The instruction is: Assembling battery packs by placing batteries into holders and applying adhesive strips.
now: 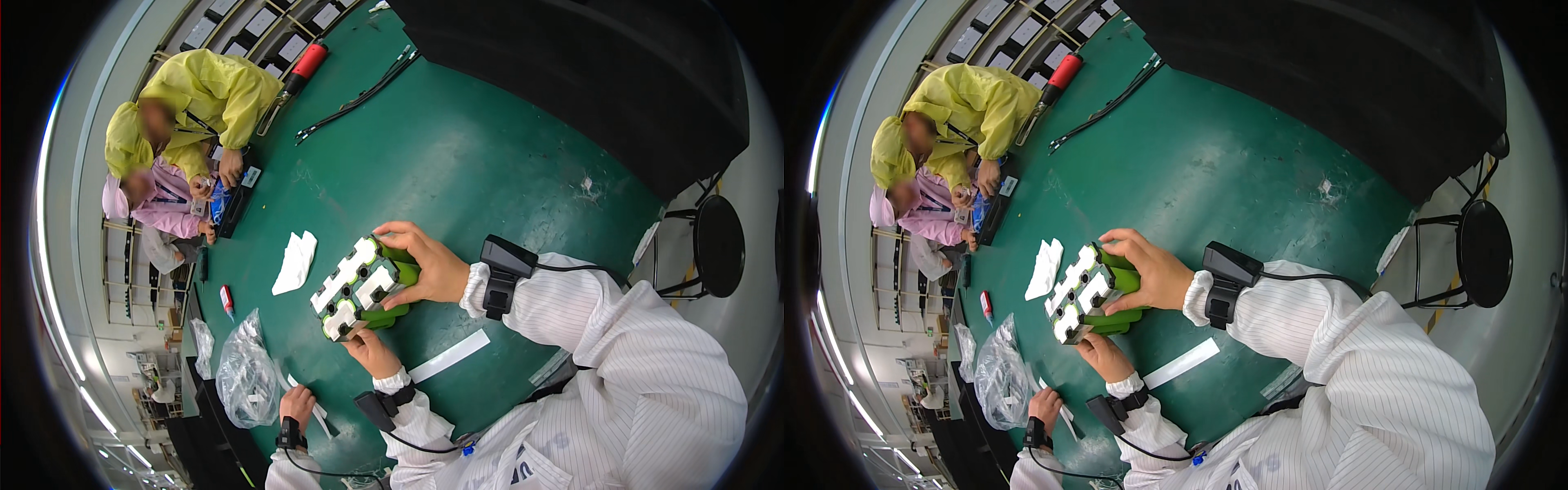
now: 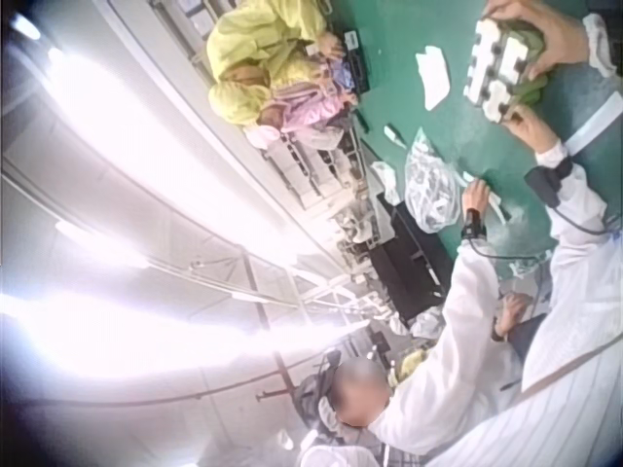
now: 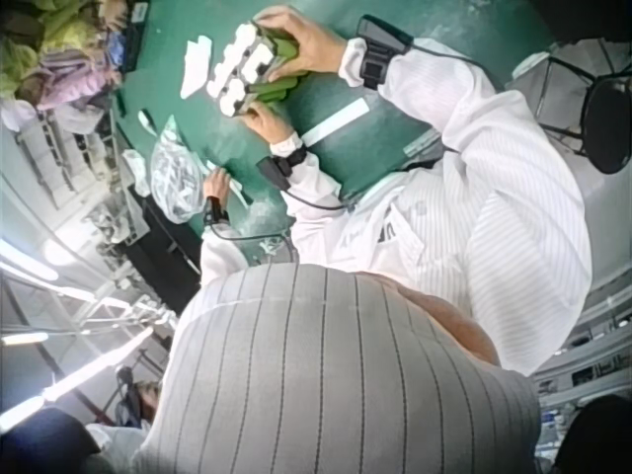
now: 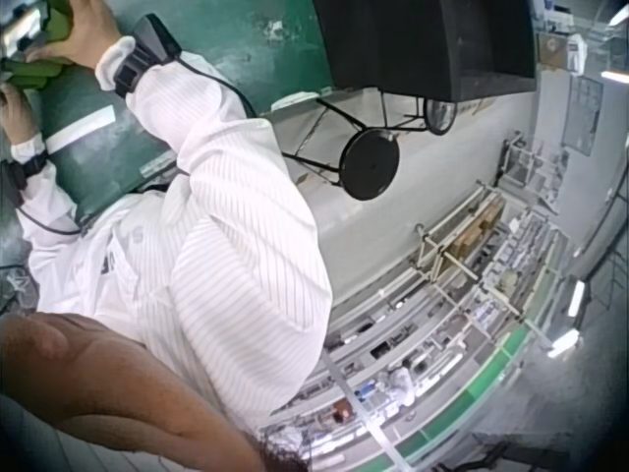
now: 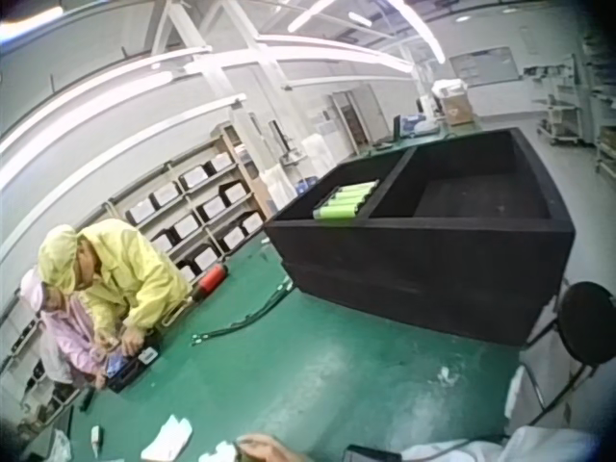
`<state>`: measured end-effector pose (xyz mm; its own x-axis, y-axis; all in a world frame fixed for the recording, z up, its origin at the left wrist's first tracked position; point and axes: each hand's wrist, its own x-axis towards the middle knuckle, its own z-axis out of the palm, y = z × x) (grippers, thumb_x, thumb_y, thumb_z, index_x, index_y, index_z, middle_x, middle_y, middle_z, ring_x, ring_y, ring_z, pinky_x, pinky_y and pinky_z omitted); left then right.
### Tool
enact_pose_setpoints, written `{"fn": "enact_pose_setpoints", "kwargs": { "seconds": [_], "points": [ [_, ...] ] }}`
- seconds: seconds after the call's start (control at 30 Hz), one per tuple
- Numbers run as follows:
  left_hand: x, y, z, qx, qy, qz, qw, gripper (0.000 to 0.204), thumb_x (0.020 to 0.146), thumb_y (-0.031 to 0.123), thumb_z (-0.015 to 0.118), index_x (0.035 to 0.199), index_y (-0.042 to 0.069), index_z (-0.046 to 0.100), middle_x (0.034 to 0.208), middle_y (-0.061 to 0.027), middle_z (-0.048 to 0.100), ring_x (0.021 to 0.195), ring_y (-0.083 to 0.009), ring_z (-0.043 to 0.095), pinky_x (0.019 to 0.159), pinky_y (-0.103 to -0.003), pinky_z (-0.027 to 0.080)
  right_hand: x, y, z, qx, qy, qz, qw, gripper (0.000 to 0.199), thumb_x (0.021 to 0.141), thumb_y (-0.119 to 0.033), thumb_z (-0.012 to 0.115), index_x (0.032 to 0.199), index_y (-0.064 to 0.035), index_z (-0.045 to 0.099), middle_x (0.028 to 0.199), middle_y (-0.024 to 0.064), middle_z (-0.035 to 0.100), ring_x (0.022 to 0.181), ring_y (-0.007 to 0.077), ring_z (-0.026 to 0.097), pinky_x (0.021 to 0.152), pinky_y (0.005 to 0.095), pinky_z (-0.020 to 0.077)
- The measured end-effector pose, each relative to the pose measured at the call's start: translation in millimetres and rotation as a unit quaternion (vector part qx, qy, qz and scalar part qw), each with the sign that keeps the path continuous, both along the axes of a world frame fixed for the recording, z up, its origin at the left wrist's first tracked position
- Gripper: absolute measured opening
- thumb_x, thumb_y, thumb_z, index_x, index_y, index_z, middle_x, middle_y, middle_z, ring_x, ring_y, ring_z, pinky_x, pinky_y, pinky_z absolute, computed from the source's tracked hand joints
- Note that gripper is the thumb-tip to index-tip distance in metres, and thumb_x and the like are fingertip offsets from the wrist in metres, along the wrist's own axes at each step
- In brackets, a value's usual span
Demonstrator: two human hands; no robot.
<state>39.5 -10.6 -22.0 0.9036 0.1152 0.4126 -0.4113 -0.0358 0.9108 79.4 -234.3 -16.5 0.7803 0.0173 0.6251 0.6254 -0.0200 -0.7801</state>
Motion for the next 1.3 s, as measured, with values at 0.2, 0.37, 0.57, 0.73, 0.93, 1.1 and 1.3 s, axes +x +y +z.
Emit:
{"fn": "enact_pose_setpoints", "kwargs": {
  "seconds": [0.2, 0.37, 0.57, 0.73, 0.93, 1.1, 1.3],
  "points": [
    [-9, 7, 8, 0.012, 0.009, 0.009, 1.0, 0.042, 0.092, 0.024, 0.042, 0.127, 0.004, 0.028, 0.123, -0.011, 0.041, 0.108, -0.0194, 0.044, 0.092, -0.033, 0.035, 0, 2, 2, 0.012, 0.009, -0.002, 1.0, 0.071, 0.056, -0.022, 0.081, 0.109, -0.0067, 0.036, 0.124, 0.0142, 0.035, 0.108, 0.0286, 0.045, 0.09, 0.0362, 0.0404],
    [-15, 0, 4, 0.004, 0.002, 0.021, 1.0, 0.043, 0.092, 0.024, 0.041, 0.128, 0.004, 0.027, 0.124, -0.0112, 0.041, 0.11, -0.0198, 0.044, 0.093, -0.034, 0.035, -1, 5, 1, 0.01, 0.016, -0.017, 1.0, 0.069, 0.055, -0.025, 0.082, 0.104, -0.0045, 0.036, 0.122, 0.0146, 0.037, 0.105, 0.0287, 0.048, 0.088, 0.0369, 0.0419],
    [2, -30, -22, -0.025, 0.013, 0.005, 1.0, 0.045, 0.092, 0.025, 0.041, 0.129, 0.005, 0.025, 0.126, -0.0115, 0.038, 0.112, -0.0207, 0.042, 0.094, -0.034, 0.033, -1, 4, -5, -0.012, 0.038, -0.041, 0.998, 0.076, 0.054, -0.037, 0.08, 0.105, -0.0036, 0.035, 0.119, 0.0129, 0.04, 0.097, 0.0306, 0.049, 0.081, 0.0374, 0.0424],
    [-5, -35, -16, 0.013, 0.017, 0.034, 0.999, 0.047, 0.091, 0.026, 0.043, 0.128, 0.003, 0.025, 0.128, -0.0118, 0.036, 0.114, -0.021, 0.04, 0.095, -0.035, 0.032, -4, 5, 6, -0.032, -0.01, -0.045, 0.998, 0.083, 0.058, -0.033, 0.078, 0.12, -0.0081, 0.029, 0.125, 0.0137, 0.034, 0.105, 0.0339, 0.046, 0.087, 0.0389, 0.0403],
    [0, -31, -21, 0.025, 0.033, 0.062, 0.997, 0.04, 0.091, 0.026, 0.045, 0.119, -0.001, 0.034, 0.119, -0.0123, 0.043, 0.106, -0.0186, 0.044, 0.091, -0.033, 0.036, -1, 9, -4, -0.018, -0.022, -0.045, 0.999, 0.08, 0.059, -0.03, 0.077, 0.12, -0.0102, 0.03, 0.124, 0.0132, 0.035, 0.105, 0.0338, 0.046, 0.088, 0.0383, 0.0404],
    [0, -32, -19, 0.022, 0.022, 0.081, 0.996, 0.038, 0.091, 0.026, 0.045, 0.115, -0.002, 0.036, 0.114, -0.0117, 0.046, 0.101, -0.0179, 0.047, 0.087, -0.032, 0.038, -1, 11, -8, -0.017, -0.002, -0.039, 0.999, 0.081, 0.057, -0.032, 0.079, 0.116, -0.0056, 0.031, 0.12, 0.015, 0.038, 0.103, 0.0323, 0.048, 0.086, 0.0379, 0.0412],
    [1, -11, -41, 0.085, 0.106, 0.097, 0.986, 0.041, 0.089, 0.028, 0.049, 0.115, -0.001, 0.036, 0.111, -0.0107, 0.046, 0.095, -0.0165, 0.047, 0.084, -0.031, 0.038, -3, 9, -7, -0.023, 0.087, -0.005, 0.996, 0.086, 0.056, -0.026, 0.081, 0.117, -0.0052, 0.026, 0.122, 0.0157, 0.039, 0.109, 0.031, 0.046, 0.089, 0.0369, 0.041]
  ]
}}
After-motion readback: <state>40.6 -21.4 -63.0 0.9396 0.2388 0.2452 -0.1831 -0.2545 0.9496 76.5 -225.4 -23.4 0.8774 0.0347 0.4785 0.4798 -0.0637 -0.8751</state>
